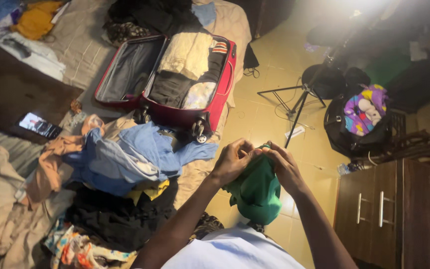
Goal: The person folds a pair of dark pants, a white fabric item, a green shirt, and a blue garment by hand before placing them into an open red suitcase on a bed.
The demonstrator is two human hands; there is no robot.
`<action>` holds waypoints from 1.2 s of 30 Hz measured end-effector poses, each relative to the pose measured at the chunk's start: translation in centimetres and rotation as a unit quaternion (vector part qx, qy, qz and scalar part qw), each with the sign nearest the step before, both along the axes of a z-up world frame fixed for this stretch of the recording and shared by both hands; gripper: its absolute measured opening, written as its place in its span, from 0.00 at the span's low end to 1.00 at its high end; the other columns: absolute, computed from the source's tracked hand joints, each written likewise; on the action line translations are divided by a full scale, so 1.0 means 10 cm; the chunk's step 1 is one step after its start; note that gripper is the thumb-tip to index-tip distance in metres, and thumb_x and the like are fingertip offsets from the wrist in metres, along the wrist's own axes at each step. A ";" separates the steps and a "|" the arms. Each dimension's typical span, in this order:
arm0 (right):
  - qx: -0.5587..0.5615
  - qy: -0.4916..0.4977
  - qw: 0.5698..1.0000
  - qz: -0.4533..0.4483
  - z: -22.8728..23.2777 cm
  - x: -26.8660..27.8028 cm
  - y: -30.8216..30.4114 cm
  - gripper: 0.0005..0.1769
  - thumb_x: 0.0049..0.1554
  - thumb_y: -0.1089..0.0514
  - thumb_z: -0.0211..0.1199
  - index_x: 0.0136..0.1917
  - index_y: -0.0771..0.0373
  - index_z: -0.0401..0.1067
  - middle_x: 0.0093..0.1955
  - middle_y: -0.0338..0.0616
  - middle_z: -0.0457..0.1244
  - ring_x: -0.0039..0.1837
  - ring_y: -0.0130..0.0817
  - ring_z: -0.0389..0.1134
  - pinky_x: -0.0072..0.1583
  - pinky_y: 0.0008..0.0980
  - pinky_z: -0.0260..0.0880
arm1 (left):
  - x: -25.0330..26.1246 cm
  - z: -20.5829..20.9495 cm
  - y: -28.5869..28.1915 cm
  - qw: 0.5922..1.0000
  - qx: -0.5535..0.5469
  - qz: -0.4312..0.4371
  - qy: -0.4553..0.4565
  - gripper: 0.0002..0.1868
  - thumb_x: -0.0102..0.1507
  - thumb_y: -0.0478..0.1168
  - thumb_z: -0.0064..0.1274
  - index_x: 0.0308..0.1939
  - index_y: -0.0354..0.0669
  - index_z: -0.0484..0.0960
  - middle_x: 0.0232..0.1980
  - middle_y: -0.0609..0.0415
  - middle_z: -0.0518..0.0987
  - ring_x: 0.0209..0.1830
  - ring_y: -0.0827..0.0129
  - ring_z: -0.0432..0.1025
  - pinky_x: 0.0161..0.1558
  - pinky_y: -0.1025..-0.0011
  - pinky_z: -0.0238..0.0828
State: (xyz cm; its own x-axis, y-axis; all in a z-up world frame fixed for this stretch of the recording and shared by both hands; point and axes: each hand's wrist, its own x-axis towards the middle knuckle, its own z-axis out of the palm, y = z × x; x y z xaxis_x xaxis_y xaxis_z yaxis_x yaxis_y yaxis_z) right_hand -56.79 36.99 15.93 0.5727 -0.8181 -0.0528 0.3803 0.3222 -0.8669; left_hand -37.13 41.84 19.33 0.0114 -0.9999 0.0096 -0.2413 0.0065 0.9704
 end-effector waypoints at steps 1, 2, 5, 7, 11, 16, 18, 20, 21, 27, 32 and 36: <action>0.001 -0.001 1.000 -0.009 -0.02 0.02 0.03 0.14 0.64 0.54 0.58 0.57 0.66 0.70 0.51 0.38 0.65 0.54 0.25 0.66 0.53 0.26 0.66 | 0.02 -0.02 -0.02 1.000 -0.012 -0.002 0.002 0.16 0.65 0.47 0.59 0.40 0.36 0.80 0.35 0.52 0.82 0.33 0.71 0.77 0.36 0.70 0.74; 0.016 0.031 0.999 -0.030 -0.03 0.04 0.05 0.14 0.63 0.55 0.58 0.58 0.65 0.70 0.50 0.37 0.65 0.53 0.24 0.66 0.53 0.26 0.66 | 0.04 -0.03 -0.04 1.000 -0.025 -0.004 0.004 0.16 0.65 0.48 0.59 0.41 0.35 0.82 0.35 0.53 0.83 0.33 0.72 0.77 0.36 0.70 0.74; -0.001 0.079 0.995 -0.055 -0.04 0.01 0.13 0.14 0.65 0.56 0.58 0.58 0.67 0.70 0.49 0.36 0.63 0.53 0.23 0.64 0.53 0.26 0.64 | 0.10 -0.05 -0.05 0.998 -0.020 -0.050 -0.026 0.17 0.67 0.49 0.54 0.44 0.37 0.85 0.35 0.55 0.84 0.34 0.76 0.76 0.37 0.72 0.73; -0.034 0.093 0.994 -0.055 -0.04 0.00 0.17 0.14 0.67 0.56 0.58 0.58 0.70 0.70 0.49 0.36 0.62 0.52 0.23 0.62 0.53 0.26 0.63 | 0.09 -0.07 -0.02 0.998 -0.003 -0.064 0.002 0.18 0.68 0.51 0.53 0.46 0.38 0.84 0.36 0.56 0.84 0.35 0.78 0.76 0.38 0.73 0.73; 0.035 0.004 0.998 -0.044 0.03 -0.06 0.23 0.12 0.63 0.57 0.56 0.56 0.67 0.70 0.48 0.36 0.64 0.51 0.24 0.65 0.53 0.26 0.65 | 0.09 -0.20 -0.05 0.986 0.063 -0.140 0.064 0.18 0.68 0.49 0.58 0.40 0.34 0.85 0.35 0.57 0.83 0.36 0.79 0.76 0.39 0.75 0.74; 0.050 -0.008 0.998 -0.027 0.09 -0.11 0.24 0.11 0.62 0.58 0.56 0.54 0.67 0.70 0.46 0.37 0.63 0.50 0.25 0.65 0.53 0.26 0.65 | 0.10 -0.32 -0.08 0.940 0.140 -0.177 0.255 0.15 0.70 0.48 0.55 0.45 0.38 0.84 0.36 0.63 0.80 0.33 0.81 0.70 0.35 0.79 0.66; 0.007 -0.021 1.000 0.004 0.10 -0.14 0.24 0.09 0.67 0.57 0.58 0.51 0.67 0.69 0.43 0.35 0.59 0.47 0.23 0.60 0.49 0.26 0.61 | 0.11 -0.31 -0.07 0.941 0.191 -0.138 0.242 0.15 0.65 0.49 0.53 0.47 0.44 0.84 0.36 0.65 0.82 0.30 0.82 0.72 0.32 0.81 0.67; 0.026 0.025 0.999 -0.023 0.12 -0.09 0.26 0.08 0.64 0.57 0.57 0.50 0.65 0.70 0.43 0.34 0.59 0.46 0.22 0.61 0.49 0.25 0.61 | 0.14 -0.34 -0.07 0.959 0.136 -0.130 0.212 0.16 0.68 0.48 0.53 0.46 0.38 0.85 0.36 0.64 0.81 0.32 0.83 0.72 0.35 0.81 0.70; 0.043 0.069 0.995 -0.049 0.13 -0.05 0.26 0.08 0.60 0.57 0.56 0.49 0.63 0.71 0.42 0.33 0.60 0.46 0.21 0.61 0.49 0.24 0.61 | 0.14 -0.35 -0.07 0.959 0.136 -0.127 0.213 0.16 0.68 0.48 0.53 0.46 0.38 0.85 0.36 0.64 0.81 0.32 0.83 0.72 0.35 0.81 0.70; -0.026 0.104 0.994 -0.003 0.21 0.00 0.26 0.09 0.61 0.55 0.57 0.44 0.63 0.70 0.39 0.31 0.58 0.44 0.21 0.58 0.47 0.24 0.57 | 0.16 -0.28 0.01 0.955 0.131 -0.133 0.229 0.15 0.69 0.47 0.55 0.41 0.37 0.85 0.35 0.63 0.81 0.33 0.85 0.71 0.35 0.82 0.69; -0.090 0.162 0.983 -0.013 0.16 0.00 0.27 0.11 0.62 0.54 0.58 0.42 0.63 0.68 0.36 0.30 0.53 0.40 0.20 0.53 0.42 0.25 0.52 | 0.14 -0.34 -0.01 0.948 0.192 -0.067 0.245 0.11 0.67 0.43 0.54 0.37 0.40 0.83 0.31 0.63 0.78 0.28 0.83 0.69 0.30 0.81 0.62; -0.097 0.147 0.983 -0.057 0.07 -0.01 0.27 0.12 0.64 0.57 0.59 0.41 0.64 0.65 0.37 0.30 0.51 0.40 0.19 0.51 0.40 0.24 0.51 | 0.05 -0.51 -0.05 0.958 0.080 -0.078 0.263 0.10 0.69 0.41 0.55 0.37 0.38 0.78 0.34 0.61 0.78 0.33 0.83 0.69 0.37 0.79 0.69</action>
